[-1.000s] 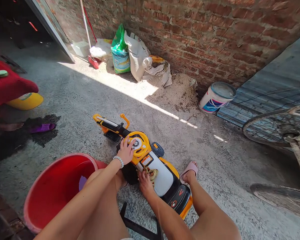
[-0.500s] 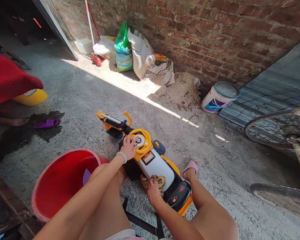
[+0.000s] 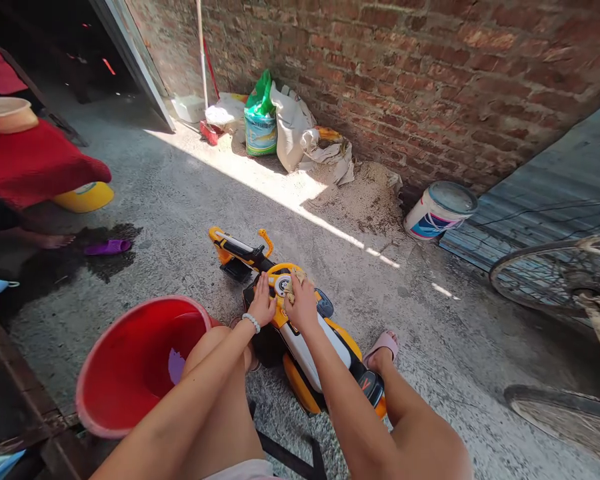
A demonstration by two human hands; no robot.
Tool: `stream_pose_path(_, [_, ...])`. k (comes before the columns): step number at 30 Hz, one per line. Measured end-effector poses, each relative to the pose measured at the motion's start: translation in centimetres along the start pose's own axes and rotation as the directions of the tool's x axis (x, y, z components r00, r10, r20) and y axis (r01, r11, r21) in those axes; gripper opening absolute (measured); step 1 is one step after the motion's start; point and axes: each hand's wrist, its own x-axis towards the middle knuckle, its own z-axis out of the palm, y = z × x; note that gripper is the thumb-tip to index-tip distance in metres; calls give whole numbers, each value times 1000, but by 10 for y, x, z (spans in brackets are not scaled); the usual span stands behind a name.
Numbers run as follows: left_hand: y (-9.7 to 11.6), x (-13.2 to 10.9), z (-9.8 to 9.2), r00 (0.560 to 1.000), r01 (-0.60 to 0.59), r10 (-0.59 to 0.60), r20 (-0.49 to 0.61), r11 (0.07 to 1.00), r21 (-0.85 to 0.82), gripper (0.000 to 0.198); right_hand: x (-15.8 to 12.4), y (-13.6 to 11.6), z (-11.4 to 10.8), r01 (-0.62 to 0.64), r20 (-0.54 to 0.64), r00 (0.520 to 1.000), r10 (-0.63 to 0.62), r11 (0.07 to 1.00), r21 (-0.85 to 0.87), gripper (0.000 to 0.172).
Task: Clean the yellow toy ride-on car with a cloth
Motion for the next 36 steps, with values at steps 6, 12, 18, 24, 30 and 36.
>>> stream_pose_path(6, [4, 1, -24, 978, 17, -31, 206, 997, 69, 90, -1, -38, 18, 106, 216, 976, -35, 940, -324, 55])
stream_pose_path(12, [29, -11, -41, 937, 108, -190, 292, 955, 276, 85, -22, -22, 6, 227, 258, 958, -128, 884, -408, 49])
stream_pose_path(18, [37, -33, -36, 918, 96, -226, 326, 924, 370, 95, 13, 3, -18, 33, 176, 983, 59, 877, -480, 45])
stream_pose_path(24, [45, -34, -38, 902, 115, -274, 334, 898, 424, 100, 13, -1, -18, 117, 257, 966, 8, 877, -467, 44])
stream_pose_path(30, [41, -33, -46, 912, 97, -229, 340, 926, 364, 94, -25, 2, -17, 142, 302, 953, -37, 933, -331, 36])
stream_pose_path(36, [38, -35, -39, 908, 147, -262, 326, 930, 337, 99, 16, 9, -43, -51, 88, 993, 72, 974, -223, 52])
